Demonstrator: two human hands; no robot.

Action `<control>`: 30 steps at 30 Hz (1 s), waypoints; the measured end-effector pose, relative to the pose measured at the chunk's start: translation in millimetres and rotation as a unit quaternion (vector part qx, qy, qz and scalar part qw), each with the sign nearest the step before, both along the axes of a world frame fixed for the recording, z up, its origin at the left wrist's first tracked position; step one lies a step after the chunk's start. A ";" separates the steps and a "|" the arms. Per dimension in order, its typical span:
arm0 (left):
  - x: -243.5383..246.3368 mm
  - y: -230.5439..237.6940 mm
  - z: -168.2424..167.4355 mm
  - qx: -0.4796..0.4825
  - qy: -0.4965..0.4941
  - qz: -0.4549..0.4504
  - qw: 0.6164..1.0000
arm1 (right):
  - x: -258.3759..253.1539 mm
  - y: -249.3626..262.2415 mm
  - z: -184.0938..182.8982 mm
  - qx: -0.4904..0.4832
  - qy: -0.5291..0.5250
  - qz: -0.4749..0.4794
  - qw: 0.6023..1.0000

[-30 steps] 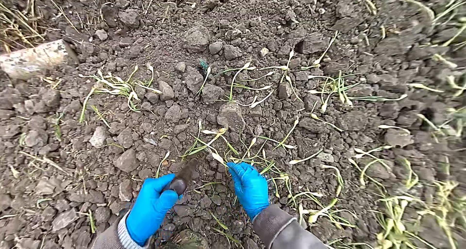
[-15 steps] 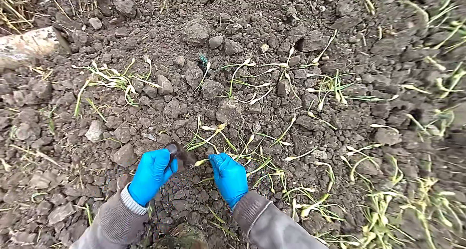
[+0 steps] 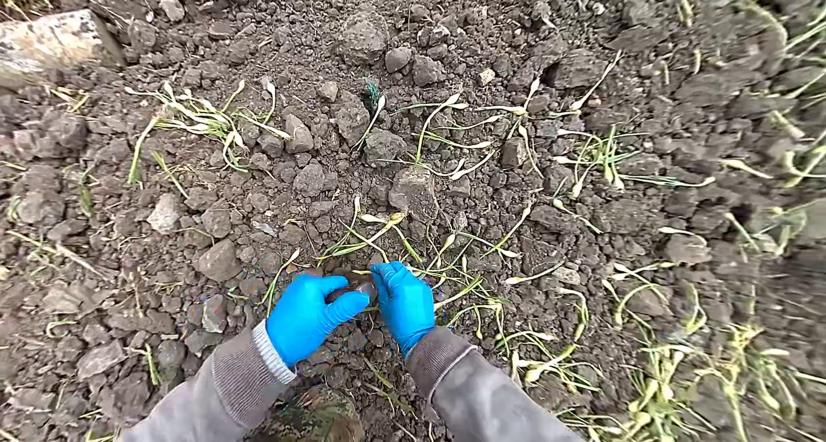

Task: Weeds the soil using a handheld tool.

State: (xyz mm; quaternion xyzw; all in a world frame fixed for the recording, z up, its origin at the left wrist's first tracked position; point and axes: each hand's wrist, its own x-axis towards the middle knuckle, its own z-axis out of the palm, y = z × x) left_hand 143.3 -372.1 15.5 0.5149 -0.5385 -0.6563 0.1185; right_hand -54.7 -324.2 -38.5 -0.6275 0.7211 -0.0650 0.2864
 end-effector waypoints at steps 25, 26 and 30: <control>49.5 -37.7 -11.7 -0.058 0.126 0.231 0.963 | -30.0 -144.4 13.8 -0.056 0.156 0.057 0.985; 50.8 -40.2 -14.2 -0.054 0.127 0.222 0.965 | -21.6 -134.0 12.6 -0.094 0.155 0.075 0.981; 58.1 -44.1 -17.3 -0.041 0.135 0.215 0.966 | 59.6 -56.4 5.7 0.026 0.001 0.285 0.958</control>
